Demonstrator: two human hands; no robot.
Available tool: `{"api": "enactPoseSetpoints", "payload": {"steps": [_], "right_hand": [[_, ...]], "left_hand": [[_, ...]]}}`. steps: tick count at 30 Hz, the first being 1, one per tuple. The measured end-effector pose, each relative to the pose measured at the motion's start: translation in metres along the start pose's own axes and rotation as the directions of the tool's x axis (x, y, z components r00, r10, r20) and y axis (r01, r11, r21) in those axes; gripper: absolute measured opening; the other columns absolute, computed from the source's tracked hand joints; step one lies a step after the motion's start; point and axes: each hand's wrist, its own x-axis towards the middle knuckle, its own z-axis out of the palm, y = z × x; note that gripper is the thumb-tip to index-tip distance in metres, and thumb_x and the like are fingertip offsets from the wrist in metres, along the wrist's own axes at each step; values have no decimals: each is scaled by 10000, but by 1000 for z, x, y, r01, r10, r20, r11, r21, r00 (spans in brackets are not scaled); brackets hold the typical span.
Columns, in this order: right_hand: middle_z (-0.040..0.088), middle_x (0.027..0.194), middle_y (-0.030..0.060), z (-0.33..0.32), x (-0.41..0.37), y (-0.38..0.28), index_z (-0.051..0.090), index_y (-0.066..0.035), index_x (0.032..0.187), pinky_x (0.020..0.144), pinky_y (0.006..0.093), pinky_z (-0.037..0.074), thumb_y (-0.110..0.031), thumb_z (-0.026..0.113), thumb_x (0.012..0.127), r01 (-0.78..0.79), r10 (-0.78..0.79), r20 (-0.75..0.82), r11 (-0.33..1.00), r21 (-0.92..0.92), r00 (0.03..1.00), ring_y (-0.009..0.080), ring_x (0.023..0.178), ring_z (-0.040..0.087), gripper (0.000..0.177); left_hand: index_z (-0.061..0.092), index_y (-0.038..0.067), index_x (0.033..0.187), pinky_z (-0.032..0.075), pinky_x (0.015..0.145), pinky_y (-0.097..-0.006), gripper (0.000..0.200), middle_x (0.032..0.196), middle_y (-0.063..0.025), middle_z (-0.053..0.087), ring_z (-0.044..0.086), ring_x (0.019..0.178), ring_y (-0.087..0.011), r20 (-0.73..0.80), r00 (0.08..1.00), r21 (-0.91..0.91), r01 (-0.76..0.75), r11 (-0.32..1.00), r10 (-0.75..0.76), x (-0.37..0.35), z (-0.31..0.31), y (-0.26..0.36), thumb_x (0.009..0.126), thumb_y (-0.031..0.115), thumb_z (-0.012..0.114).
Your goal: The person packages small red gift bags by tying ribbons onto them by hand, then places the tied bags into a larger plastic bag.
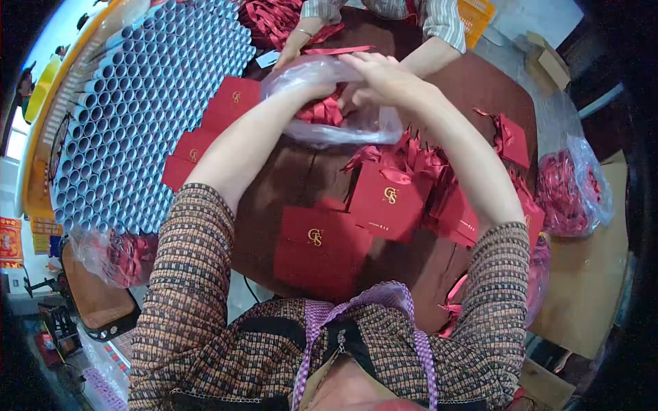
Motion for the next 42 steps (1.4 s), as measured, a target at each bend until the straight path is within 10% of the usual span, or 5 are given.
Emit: {"api": "enactPoseSetpoints", "payload": {"steps": [23, 29, 35, 39, 42], "right_hand": [[636, 867, 182, -35, 99, 51, 623, -42, 994, 717, 349, 473, -108, 504, 813, -133, 146, -310, 989, 63, 939, 285, 815, 624, 227], [647, 827, 161, -38, 81, 64, 647, -51, 969, 709, 321, 478, -107, 514, 789, -229, 277, -216, 947, 224, 936, 246, 777, 635, 230], [627, 779, 17, -54, 76, 82, 634, -30, 1026, 512, 188, 422, -59, 469, 844, -240, 325, -200, 903, 357, 924, 59, 628, 553, 247], [598, 707, 12, -82, 87, 74, 622, -22, 1004, 461, 207, 425, -176, 537, 831, -333, 408, -132, 861, 384, 904, 68, 526, 519, 247], [550, 634, -9, -88, 94, 59, 620, -29, 857, 445, 216, 411, -247, 568, 843, -430, 537, -91, 755, 495, 839, 61, 502, 498, 225]], "left_hand": [[686, 70, 826, 488, 719, -431, 248, 886, -120, 659, 639, 812, -269, -83, 994, 364, -31, 931, 66, 47, 65, -23, 830, 181, 464], [645, 30, 960, 480, 693, -378, 328, 1000, -145, 620, 613, 831, -248, -106, 992, -81, 60, 995, -68, 4, -1, 44, 730, 262, 611], [553, 45, 859, 427, 750, -378, 149, 852, -110, 531, 530, 849, -276, -937, 329, -107, -589, 801, 117, -118, -28, 72, 743, 126, 601], [505, -18, 1099, 395, 876, -328, 266, 1055, -116, 537, 514, 965, -203, -354, 592, -928, -124, 351, -724, -137, 30, 5, 916, 162, 434], [430, -38, 1203, 316, 968, -349, 483, 1225, -137, 463, 427, 1144, -235, 110, 695, -976, -60, -211, -710, -132, 66, -31, 923, 355, 402]]}}
